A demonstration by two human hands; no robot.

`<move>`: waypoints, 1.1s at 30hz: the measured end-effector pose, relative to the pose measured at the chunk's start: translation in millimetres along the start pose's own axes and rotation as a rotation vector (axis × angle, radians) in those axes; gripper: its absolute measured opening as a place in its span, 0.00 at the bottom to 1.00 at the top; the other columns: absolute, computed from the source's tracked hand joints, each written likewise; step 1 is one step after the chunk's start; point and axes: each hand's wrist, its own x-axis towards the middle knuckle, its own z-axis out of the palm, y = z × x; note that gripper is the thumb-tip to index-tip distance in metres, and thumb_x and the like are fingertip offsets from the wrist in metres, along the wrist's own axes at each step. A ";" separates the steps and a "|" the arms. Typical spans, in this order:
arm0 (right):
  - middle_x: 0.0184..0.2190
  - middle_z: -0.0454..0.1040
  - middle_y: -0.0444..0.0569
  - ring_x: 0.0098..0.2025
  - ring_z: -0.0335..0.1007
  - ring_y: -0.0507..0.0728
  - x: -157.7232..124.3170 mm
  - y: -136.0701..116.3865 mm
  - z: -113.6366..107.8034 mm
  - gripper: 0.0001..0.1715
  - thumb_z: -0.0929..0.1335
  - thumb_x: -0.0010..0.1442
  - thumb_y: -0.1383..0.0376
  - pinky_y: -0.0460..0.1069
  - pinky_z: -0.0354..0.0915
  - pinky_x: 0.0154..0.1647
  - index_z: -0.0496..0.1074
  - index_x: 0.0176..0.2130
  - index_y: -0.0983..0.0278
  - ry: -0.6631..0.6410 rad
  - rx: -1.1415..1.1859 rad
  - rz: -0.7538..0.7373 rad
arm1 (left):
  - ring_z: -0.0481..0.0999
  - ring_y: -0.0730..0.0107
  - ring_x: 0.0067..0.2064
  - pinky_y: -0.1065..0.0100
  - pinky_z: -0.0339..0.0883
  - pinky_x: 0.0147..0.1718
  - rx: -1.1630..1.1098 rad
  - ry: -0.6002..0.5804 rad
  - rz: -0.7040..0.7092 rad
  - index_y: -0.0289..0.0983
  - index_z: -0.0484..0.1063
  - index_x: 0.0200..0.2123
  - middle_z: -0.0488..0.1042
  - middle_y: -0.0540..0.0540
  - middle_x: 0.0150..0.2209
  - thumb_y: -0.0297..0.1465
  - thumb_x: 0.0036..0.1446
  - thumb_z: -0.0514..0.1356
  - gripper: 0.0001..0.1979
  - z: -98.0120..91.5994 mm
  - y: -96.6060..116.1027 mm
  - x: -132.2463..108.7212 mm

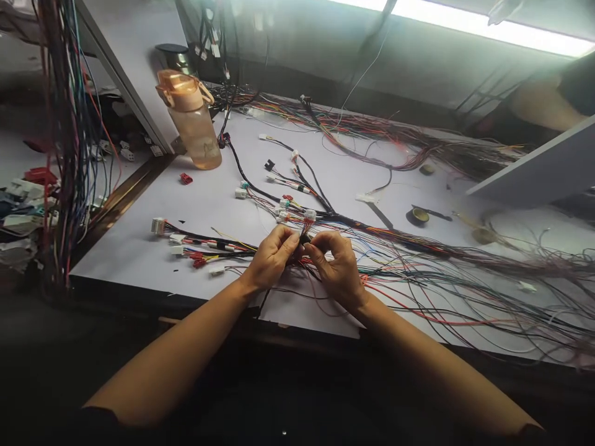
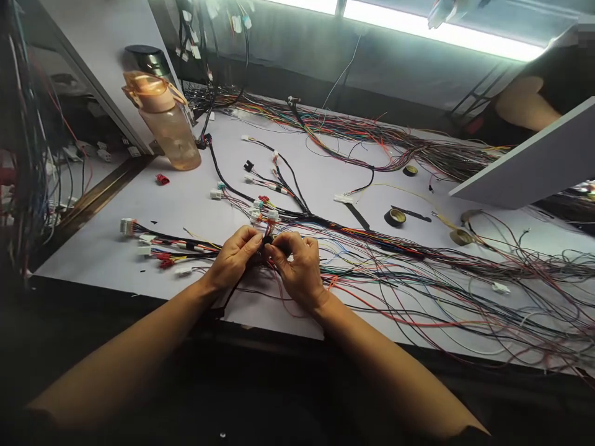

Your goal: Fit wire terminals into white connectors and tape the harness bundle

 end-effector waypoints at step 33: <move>0.34 0.74 0.45 0.36 0.66 0.52 82.5 32.6 -45.8 0.17 0.72 0.54 0.56 0.49 0.62 0.40 0.76 0.40 0.65 -1.037 0.288 0.181 | 0.64 0.78 0.25 0.73 0.60 0.26 0.025 -0.043 0.039 0.35 0.69 0.29 0.67 0.53 0.23 0.38 0.58 0.61 0.12 -5.7 -8.2 -2.6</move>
